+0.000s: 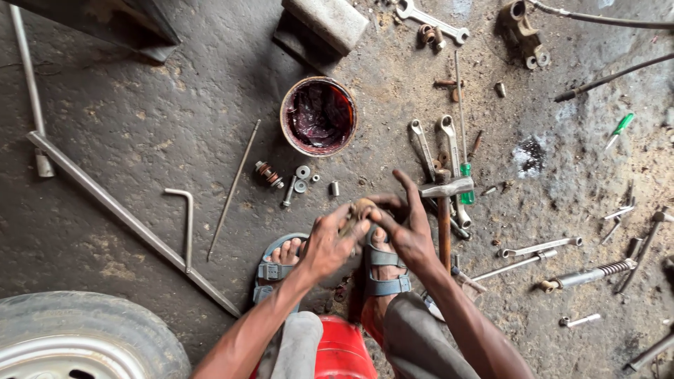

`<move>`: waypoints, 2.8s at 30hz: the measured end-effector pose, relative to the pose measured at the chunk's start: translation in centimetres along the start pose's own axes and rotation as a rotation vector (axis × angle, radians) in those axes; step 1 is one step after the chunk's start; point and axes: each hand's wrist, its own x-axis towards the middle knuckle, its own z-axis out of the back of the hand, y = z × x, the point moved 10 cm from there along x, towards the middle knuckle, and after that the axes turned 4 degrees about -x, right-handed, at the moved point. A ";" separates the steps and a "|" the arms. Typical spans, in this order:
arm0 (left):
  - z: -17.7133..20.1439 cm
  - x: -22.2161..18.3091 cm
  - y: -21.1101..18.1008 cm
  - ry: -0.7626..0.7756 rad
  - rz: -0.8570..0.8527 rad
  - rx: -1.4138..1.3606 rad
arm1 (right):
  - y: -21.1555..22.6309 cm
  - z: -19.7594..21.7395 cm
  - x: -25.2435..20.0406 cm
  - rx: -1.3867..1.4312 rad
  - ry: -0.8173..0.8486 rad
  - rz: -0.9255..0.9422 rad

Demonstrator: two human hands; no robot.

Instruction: The person is seen applying grease to the small parts of the vehicle using their hands.

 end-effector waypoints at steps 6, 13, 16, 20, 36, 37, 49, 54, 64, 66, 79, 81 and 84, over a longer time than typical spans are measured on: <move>-1.8 7.4 6.7 -0.004 -0.090 -0.074 | 1.4 7.6 -1.5 -0.686 -0.508 0.200; -1.9 7.1 7.0 0.033 0.131 -0.170 | -10.6 14.5 -5.1 -0.904 -0.692 -0.104; -1.9 6.5 6.3 0.015 0.123 -0.176 | -12.2 15.0 -5.2 -0.916 -0.650 -0.104; -2.4 4.8 -1.5 0.069 0.028 -0.273 | -11.5 14.7 -5.0 -0.962 -0.643 0.084; 9.0 16.5 -15.4 -0.065 -0.195 -0.300 | 1.1 14.1 -3.5 -0.237 -0.468 -0.071; 9.0 16.7 -15.4 -0.064 -0.200 -0.302 | 2.8 13.7 -2.8 -0.240 -0.468 -0.066; 9.3 16.5 -16.0 -0.087 -0.366 -0.329 | 19.5 0.1 7.4 -0.112 -0.107 0.423; 9.4 16.2 -16.1 -0.137 -0.349 -0.288 | 20.0 -1.5 8.8 -0.272 -0.168 0.396; 9.5 15.2 -17.8 -0.163 -0.449 -0.378 | 19.7 -0.9 9.7 -0.543 -0.252 0.457; 9.6 15.2 -17.3 -0.201 -0.362 -0.317 | 21.1 -0.5 8.9 -0.380 -0.252 0.389; 9.3 16.6 -16.5 -0.169 -0.385 -0.301 | 22.9 -0.4 8.9 -0.654 -0.299 0.477; 9.6 16.9 -15.1 -0.222 -0.222 -0.259 | 23.1 0.5 7.4 -0.570 -0.409 0.480; 9.5 16.1 -15.1 -0.239 -0.175 -0.264 | 20.5 -0.2 7.9 -0.596 -0.332 0.502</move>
